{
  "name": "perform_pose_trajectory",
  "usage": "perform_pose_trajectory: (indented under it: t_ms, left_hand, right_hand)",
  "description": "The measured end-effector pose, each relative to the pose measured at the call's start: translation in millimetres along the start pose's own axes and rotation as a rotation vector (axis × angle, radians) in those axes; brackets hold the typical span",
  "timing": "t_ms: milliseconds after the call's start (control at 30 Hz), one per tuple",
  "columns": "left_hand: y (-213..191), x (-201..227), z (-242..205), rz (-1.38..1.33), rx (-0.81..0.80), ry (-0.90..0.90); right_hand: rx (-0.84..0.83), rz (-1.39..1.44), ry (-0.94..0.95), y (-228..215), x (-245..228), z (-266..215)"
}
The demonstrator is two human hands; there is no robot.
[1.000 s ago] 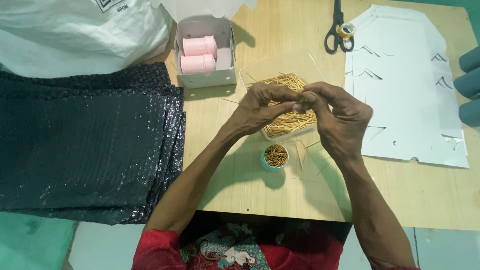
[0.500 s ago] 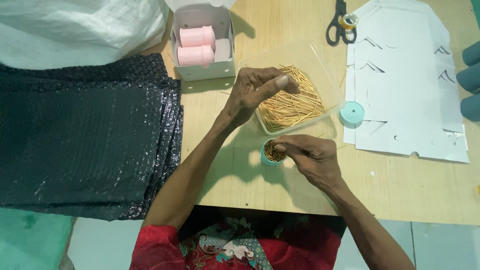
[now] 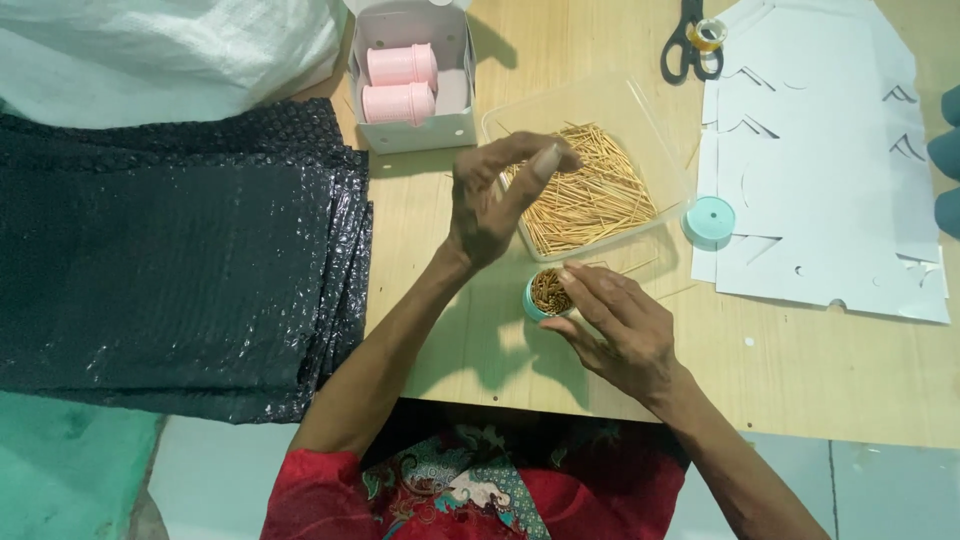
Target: The person repeatedly picks up thin wooden sticks from a clear container, breaks them in half by hand, and places the broken pieces into a small cylindrical container. The process is continuous and repetitive throughout the clip.
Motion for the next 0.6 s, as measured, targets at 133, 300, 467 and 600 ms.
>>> perform_pose_trajectory:
  t_ms: [133, 300, 467, 600]
  left_hand:
    - [-13, 15, -25, 0.174, -0.083, -0.023]
    - [-26, 47, -85, 0.331, 0.048, 0.172]
    - [-4, 71, -120, 0.436, 0.009, -0.022]
    - [16, 62, -131, 0.59, -0.052, -0.214]
  right_hand:
    - [0.06, -0.033, -0.027, 0, -4, -2]
    - [0.037, -0.018, -0.062, -3, -5, 2]
    - [0.029, -0.022, 0.002, -6, -1, -11]
    - [0.051, -0.077, -0.039, -5, -1, -18]
Point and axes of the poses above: each hand's wrist, its own z-axis towards the middle knuckle, its own y-axis out of the palm, x = y × z, the point moved 6 cm from there along z, towards the middle knuckle, and after that the axes turned 15 degrees about -z, right-handed, at the moved point
